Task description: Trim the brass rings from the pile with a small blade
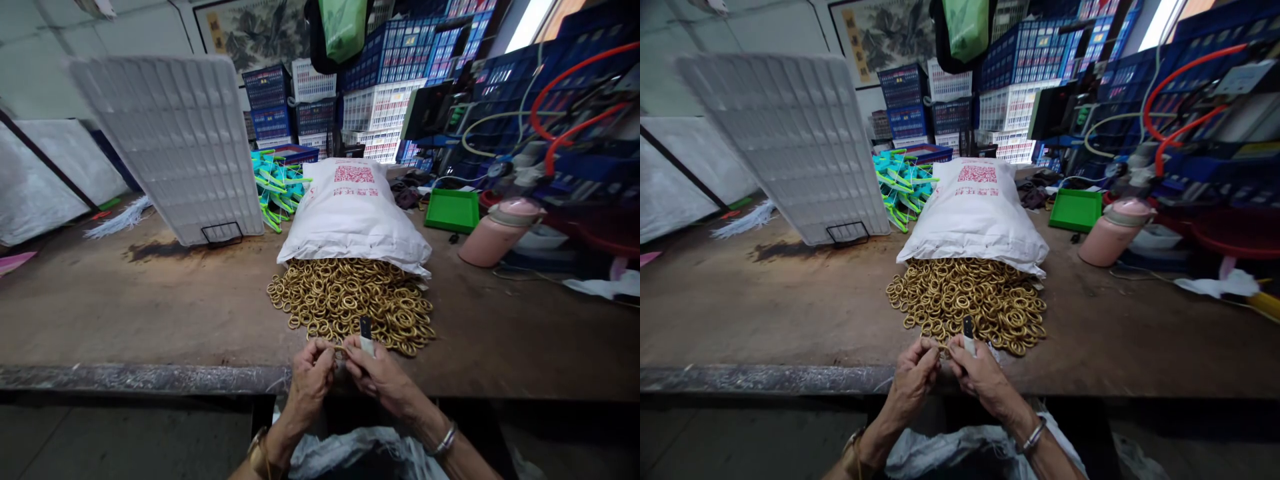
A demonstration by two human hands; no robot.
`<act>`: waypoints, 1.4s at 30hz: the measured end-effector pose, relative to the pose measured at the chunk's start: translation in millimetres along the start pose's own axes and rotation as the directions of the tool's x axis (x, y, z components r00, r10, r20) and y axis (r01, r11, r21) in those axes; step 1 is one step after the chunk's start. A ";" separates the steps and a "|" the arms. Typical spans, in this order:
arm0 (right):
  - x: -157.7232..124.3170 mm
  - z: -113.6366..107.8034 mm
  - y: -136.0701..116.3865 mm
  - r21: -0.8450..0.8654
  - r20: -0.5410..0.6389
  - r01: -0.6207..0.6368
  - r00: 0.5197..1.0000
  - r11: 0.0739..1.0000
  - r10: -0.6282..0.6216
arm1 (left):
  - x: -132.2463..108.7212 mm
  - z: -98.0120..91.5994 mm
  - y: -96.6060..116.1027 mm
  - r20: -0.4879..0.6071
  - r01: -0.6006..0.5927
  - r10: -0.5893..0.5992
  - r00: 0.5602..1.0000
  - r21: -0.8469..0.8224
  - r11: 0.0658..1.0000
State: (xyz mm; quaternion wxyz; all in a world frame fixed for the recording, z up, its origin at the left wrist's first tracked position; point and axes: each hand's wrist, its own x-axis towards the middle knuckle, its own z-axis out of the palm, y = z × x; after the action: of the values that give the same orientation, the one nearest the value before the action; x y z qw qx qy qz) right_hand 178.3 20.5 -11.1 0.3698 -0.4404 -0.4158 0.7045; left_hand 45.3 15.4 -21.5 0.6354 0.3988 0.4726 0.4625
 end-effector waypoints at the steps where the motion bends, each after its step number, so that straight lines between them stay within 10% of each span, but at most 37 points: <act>1: 1.6 -0.3 1.2 -0.068 -0.035 0.008 0.999 0.998 -0.010 | -0.8 -0.8 -0.2 -0.012 -0.050 0.051 0.999 0.063 0.997; 7: 8.4 -1.7 3.1 -0.510 -0.143 0.114 0.966 0.852 -0.214 | -7.6 0.6 3.9 0.040 -0.317 0.322 0.946 0.332 0.889; 14: 8.0 3.4 3.7 -0.518 -0.167 0.130 0.954 0.845 -0.250 | -8.9 -0.4 6.2 0.132 0.079 -0.080 0.988 0.019 0.997; 21: 11.5 -0.4 11.8 -0.519 -0.146 0.136 0.959 0.844 -0.245 | -13.3 -3.2 5.9 0.212 0.139 -0.103 0.972 -0.162 0.977; 32: -4.0 1.8 11.9 -0.945 0.011 0.098 0.963 0.312 -0.269 | -13.5 -1.5 6.1 0.147 0.069 -0.055 0.988 -0.093 0.993; 42: -2.8 6.0 13.9 -0.978 -0.018 0.032 0.973 0.208 -0.232 | -17.1 -1.0 10.8 0.098 0.105 -0.098 0.990 -0.073 0.992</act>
State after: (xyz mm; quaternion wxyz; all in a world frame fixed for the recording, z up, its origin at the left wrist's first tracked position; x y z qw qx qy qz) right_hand 171.5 11.2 -21.4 0.1048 -0.5921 -0.7686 0.2185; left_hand 39.9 1.7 -7.6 0.6948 0.3708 0.4433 0.4282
